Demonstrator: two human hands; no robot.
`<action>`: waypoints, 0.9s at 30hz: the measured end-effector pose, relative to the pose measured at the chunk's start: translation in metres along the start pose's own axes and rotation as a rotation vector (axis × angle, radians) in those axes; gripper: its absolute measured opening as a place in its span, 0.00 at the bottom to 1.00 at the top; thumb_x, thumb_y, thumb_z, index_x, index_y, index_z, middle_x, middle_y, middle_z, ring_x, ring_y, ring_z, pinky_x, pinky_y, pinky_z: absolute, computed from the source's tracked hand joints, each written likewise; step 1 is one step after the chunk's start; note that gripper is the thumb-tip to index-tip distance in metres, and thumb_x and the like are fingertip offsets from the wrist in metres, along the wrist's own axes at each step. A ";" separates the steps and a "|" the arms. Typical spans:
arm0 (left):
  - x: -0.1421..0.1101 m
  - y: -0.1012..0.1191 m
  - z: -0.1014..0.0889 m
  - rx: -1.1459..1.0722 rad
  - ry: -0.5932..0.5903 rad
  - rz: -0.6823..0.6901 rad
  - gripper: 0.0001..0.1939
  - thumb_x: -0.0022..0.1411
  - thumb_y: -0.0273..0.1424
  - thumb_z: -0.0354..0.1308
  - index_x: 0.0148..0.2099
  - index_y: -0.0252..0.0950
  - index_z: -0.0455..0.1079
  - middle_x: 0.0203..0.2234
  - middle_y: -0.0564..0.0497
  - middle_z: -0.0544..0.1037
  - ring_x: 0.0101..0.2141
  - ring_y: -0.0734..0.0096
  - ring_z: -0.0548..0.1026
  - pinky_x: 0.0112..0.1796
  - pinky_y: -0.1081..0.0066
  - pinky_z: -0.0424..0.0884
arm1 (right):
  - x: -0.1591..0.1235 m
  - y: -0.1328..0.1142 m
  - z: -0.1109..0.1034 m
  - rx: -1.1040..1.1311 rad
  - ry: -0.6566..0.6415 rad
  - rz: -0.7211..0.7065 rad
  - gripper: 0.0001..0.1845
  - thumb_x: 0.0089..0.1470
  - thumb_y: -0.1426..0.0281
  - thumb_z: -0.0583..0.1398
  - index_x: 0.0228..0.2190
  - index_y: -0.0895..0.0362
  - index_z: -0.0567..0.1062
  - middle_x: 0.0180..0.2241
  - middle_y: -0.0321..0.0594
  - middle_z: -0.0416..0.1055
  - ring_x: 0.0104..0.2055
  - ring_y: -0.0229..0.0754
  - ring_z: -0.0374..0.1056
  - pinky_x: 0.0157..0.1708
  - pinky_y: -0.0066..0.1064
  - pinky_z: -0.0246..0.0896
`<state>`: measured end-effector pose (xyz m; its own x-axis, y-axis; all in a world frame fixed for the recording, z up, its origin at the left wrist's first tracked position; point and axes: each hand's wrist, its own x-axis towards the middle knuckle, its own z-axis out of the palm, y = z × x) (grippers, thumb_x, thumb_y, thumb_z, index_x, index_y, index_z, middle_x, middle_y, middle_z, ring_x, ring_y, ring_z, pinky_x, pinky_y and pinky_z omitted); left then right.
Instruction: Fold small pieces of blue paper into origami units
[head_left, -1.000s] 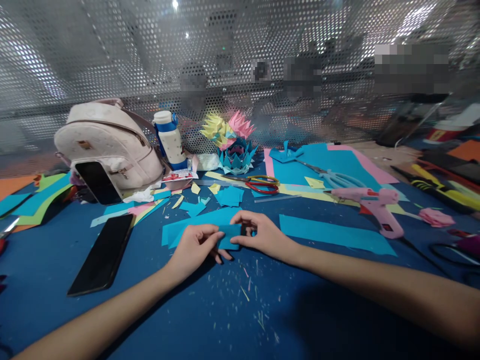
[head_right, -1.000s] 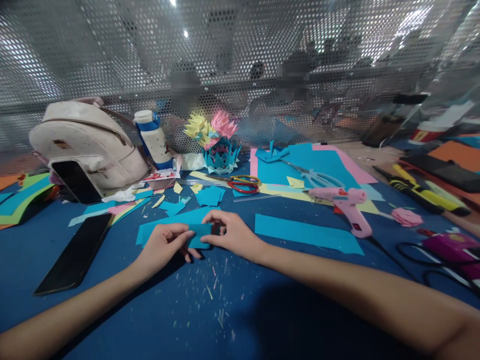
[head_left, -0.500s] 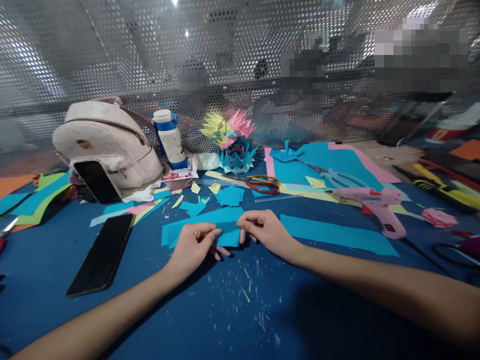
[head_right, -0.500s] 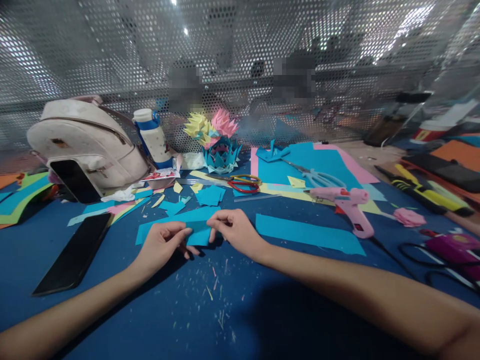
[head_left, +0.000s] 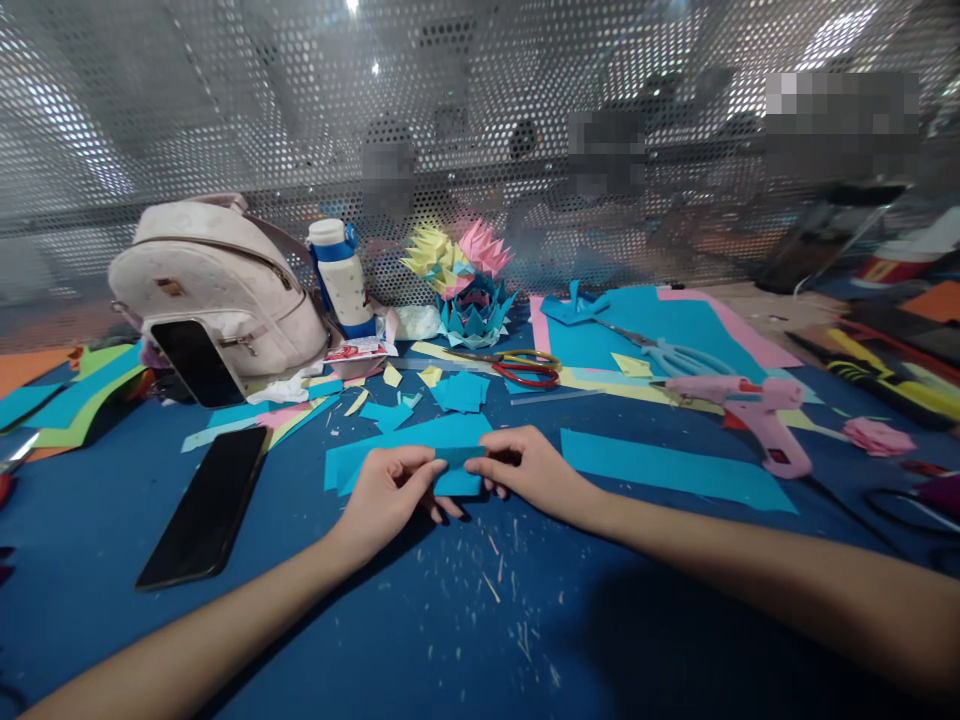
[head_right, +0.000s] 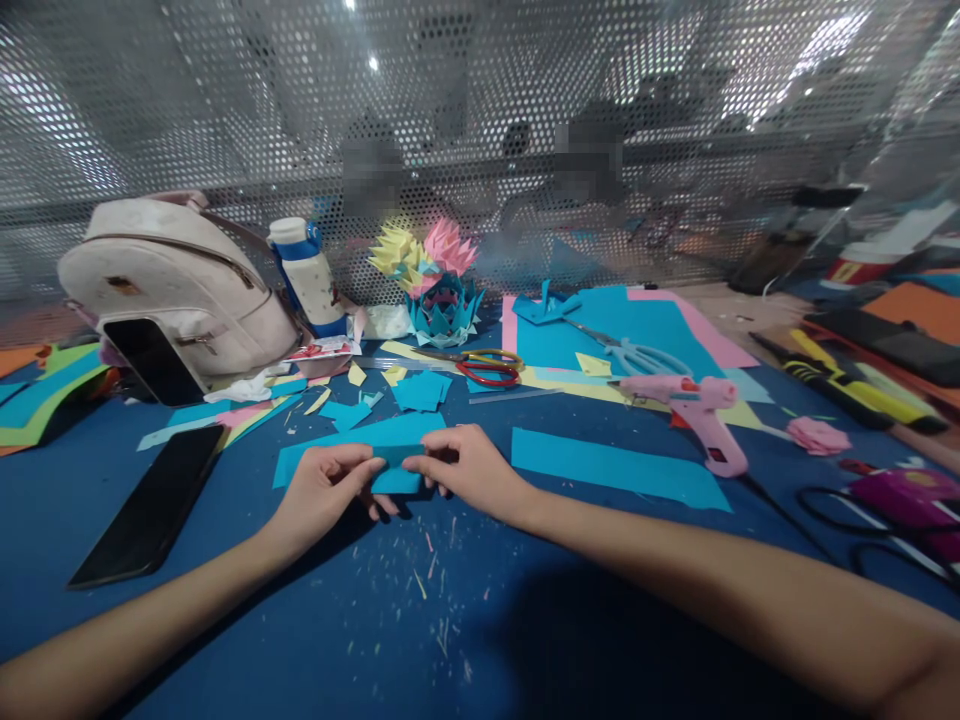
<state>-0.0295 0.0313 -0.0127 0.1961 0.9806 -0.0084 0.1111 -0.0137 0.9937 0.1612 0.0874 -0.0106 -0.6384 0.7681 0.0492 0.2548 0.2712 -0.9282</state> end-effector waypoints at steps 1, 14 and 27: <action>0.000 0.000 0.000 0.003 0.000 0.001 0.14 0.63 0.36 0.55 0.27 0.33 0.68 0.17 0.49 0.78 0.19 0.68 0.78 0.21 0.74 0.73 | 0.000 0.000 0.000 -0.028 0.001 -0.006 0.21 0.54 0.58 0.60 0.18 0.59 0.67 0.17 0.34 0.64 0.19 0.34 0.63 0.21 0.25 0.58; 0.003 -0.002 -0.002 -0.049 0.006 0.001 0.14 0.63 0.35 0.55 0.27 0.32 0.69 0.18 0.50 0.79 0.20 0.69 0.79 0.22 0.75 0.73 | -0.001 0.001 0.002 -0.165 -0.027 -0.108 0.23 0.56 0.55 0.58 0.18 0.59 0.66 0.17 0.34 0.68 0.21 0.34 0.65 0.23 0.24 0.56; 0.005 0.000 -0.003 -0.047 0.018 -0.009 0.16 0.62 0.35 0.55 0.24 0.34 0.65 0.15 0.51 0.77 0.17 0.70 0.77 0.20 0.77 0.70 | -0.001 0.007 0.004 -0.094 -0.048 -0.021 0.24 0.56 0.57 0.58 0.17 0.60 0.73 0.17 0.38 0.71 0.19 0.34 0.66 0.23 0.24 0.59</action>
<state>-0.0313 0.0371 -0.0120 0.1777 0.9840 -0.0156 0.0667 0.0037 0.9978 0.1611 0.0860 -0.0185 -0.6779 0.7336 0.0484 0.3064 0.3418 -0.8884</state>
